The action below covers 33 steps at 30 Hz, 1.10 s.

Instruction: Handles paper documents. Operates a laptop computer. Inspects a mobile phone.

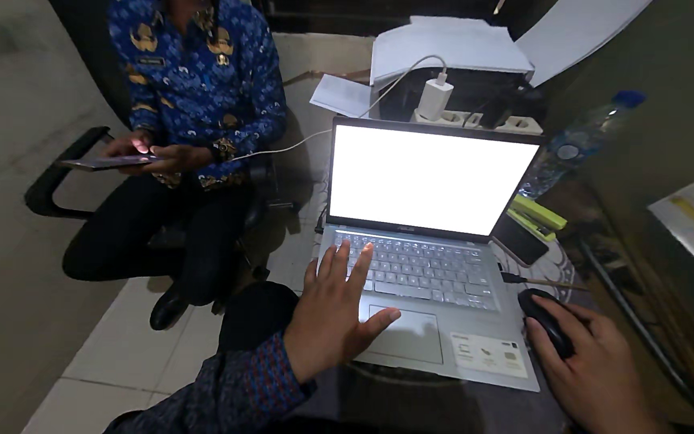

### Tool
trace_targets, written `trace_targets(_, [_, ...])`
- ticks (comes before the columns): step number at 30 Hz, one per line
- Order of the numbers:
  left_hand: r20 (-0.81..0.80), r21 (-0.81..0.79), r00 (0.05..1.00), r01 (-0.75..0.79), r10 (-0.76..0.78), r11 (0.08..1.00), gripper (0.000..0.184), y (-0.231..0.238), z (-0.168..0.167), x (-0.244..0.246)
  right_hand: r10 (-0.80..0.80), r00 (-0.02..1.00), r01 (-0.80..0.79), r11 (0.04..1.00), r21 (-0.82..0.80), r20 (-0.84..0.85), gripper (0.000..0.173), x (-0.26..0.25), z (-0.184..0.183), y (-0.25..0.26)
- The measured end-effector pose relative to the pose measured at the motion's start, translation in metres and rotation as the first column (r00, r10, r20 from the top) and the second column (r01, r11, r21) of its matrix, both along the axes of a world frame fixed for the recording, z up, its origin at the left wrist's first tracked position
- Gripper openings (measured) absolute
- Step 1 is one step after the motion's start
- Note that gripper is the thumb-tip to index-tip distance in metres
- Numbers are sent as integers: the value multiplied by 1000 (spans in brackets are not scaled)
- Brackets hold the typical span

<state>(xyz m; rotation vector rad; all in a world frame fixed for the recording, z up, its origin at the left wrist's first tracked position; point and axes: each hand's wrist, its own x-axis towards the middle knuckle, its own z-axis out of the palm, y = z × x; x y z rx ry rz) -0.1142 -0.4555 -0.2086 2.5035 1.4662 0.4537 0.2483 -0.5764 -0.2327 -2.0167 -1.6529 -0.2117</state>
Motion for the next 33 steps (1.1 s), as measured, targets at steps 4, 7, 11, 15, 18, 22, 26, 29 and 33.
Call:
trace_targets(4, [23,4,1000,2,-2,1000,101,-1,0,-1,-7,1000,7,1000,-1,-10,47,-1,1,0])
trace_targets(7, [17,25,1000,6,-7,1000,101,-4,-1,-2,-12,1000,12,1000,-3,-20,47,-2,1,0])
trace_targets(11, [26,87,999,45,-47,995,100,-23,-5,-8,-6,1000,6,1000,17,-9,47,-2,-1,0])
trace_targets(15, [6,107,999,50,-51,993,98,-37,-8,-12,-4,1000,4,1000,12,0,47,-1,0,0])
trace_targets(18, [5,111,999,39,-40,993,97,-39,-11,-12,-3,1000,3,1000,-1,4,47,-1,0,0])
trace_targets(22, [5,116,1000,25,-26,993,98,-39,-12,-9,-13,1000,13,1000,-3,3,49,-1,0,0])
trace_targets(26, [29,141,999,24,-28,990,98,-39,-14,-10,-55,997,55,998,9,62,63,-5,6,-2])
trace_targets(29, [45,143,999,23,-29,990,98,-38,-14,-10,-3,985,-2,1000,31,170,63,-25,23,-7])
trace_targets(33, [18,145,999,31,-34,989,100,-38,-16,-10,169,984,-166,985,-55,57,61,-81,21,-5])
